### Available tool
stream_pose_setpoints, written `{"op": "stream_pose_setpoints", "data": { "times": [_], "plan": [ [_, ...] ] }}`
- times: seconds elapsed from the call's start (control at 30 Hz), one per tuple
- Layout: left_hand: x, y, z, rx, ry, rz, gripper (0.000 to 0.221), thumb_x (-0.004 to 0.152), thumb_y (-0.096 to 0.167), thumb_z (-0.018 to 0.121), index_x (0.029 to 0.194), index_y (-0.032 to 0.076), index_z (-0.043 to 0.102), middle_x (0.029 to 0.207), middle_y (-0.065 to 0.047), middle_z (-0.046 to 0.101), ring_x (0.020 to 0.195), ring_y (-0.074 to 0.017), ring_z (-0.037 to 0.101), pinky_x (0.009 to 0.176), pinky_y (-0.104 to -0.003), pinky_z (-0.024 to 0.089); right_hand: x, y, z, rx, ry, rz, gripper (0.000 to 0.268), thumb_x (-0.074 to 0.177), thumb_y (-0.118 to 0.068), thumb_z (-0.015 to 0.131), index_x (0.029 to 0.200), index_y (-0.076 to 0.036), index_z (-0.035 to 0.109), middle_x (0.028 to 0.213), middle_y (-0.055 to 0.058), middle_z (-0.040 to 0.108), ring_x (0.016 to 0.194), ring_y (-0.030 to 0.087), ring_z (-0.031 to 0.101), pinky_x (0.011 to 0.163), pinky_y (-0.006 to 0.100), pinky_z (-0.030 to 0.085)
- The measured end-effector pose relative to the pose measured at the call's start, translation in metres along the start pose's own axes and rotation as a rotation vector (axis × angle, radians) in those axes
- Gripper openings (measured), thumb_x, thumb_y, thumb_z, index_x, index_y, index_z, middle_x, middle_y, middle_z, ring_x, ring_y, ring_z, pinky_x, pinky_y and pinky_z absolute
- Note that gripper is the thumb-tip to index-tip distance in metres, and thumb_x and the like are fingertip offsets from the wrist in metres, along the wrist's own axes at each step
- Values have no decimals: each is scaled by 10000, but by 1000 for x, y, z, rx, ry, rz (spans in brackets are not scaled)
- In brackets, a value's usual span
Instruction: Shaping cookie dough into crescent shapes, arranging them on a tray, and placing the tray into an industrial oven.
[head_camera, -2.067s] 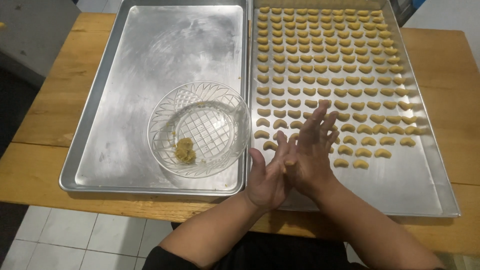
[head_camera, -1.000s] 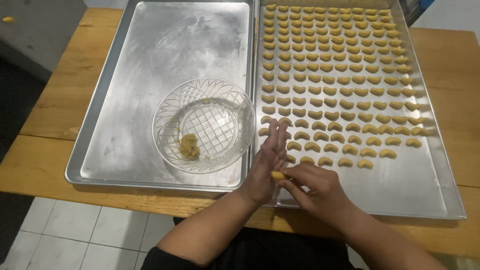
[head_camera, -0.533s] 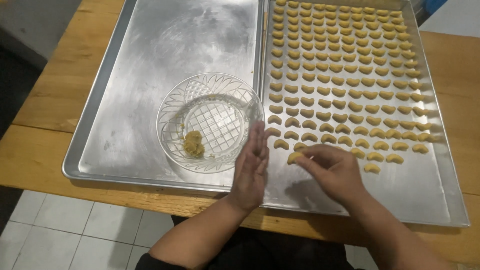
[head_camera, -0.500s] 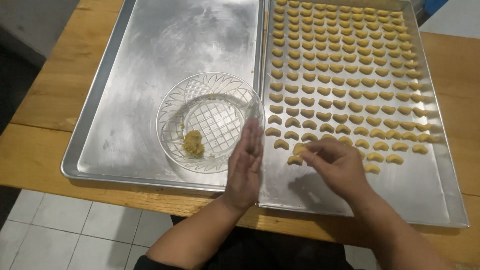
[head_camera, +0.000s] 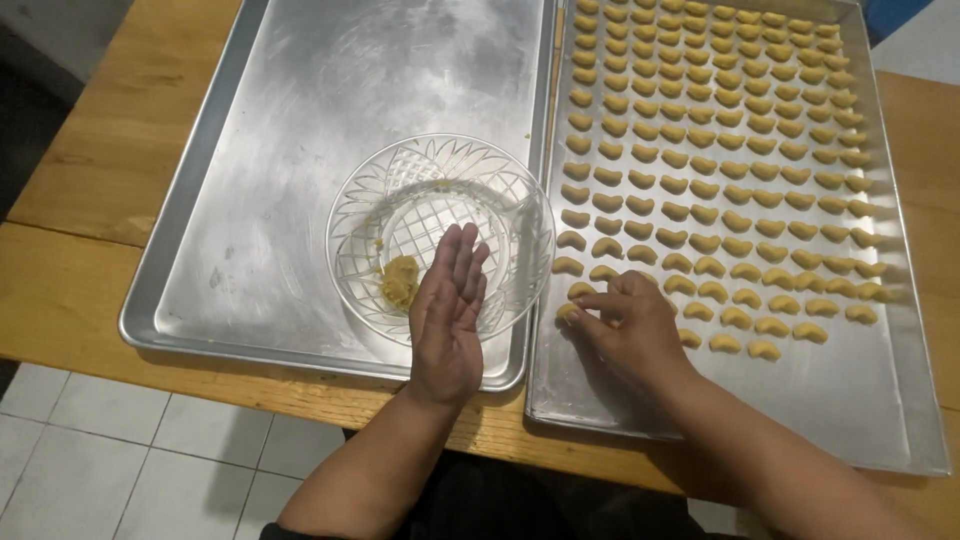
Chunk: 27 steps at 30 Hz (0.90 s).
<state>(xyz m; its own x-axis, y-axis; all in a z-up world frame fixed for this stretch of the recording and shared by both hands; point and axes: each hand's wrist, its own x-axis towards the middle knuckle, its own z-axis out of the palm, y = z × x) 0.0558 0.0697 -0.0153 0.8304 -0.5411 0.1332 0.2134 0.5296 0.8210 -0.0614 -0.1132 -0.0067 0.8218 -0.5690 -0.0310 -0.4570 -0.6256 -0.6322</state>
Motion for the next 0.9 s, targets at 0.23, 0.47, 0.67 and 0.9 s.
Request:
{"op": "stream_pose_setpoints", "data": {
  "times": [0.23, 0.47, 0.67, 0.9],
  "plan": [
    [1, -3, 2, 34, -35, 2, 716, 1029, 399, 356, 1625, 53, 165, 1675, -200, 231, 1528, -374, 243, 1232, -510, 168, 0, 8, 11, -87, -26, 5, 200, 880, -267, 790, 1005, -119, 841, 825, 56, 509, 815, 212, 533, 706, 329, 497],
    [-1, 2, 2, 24, -13, 2, 710, 1027, 386, 364, 1621, 43, 179, 1669, -207, 246, 1519, -375, 266, 1222, -523, 173, 0, 18, 18, -137, -26, -40, 244, 886, -334, 780, 1033, -147, 834, 822, 49, 538, 806, 208, 544, 703, 331, 496],
    [1, 27, -7, 23, -2, 39, 691, 1033, 395, 343, 1615, 48, 204, 1655, -222, 276, 1518, -400, 271, 1220, -548, 166, -6, -1, -9, -41, 66, -117, 298, 874, -315, 801, 1074, -96, 822, 802, 127, 600, 790, 278, 588, 719, 388, 510],
    [24, 47, -57, 260, 178, 423, 555, 1031, 256, 468, 1516, -9, 416, 1540, -175, 497, 1468, -255, 419, 1237, -373, 322, 22, -27, 9, 91, 281, -458, 173, 799, -193, 907, 950, -146, 835, 813, 67, 730, 804, 261, 715, 712, 359, 588]
  ]
}}
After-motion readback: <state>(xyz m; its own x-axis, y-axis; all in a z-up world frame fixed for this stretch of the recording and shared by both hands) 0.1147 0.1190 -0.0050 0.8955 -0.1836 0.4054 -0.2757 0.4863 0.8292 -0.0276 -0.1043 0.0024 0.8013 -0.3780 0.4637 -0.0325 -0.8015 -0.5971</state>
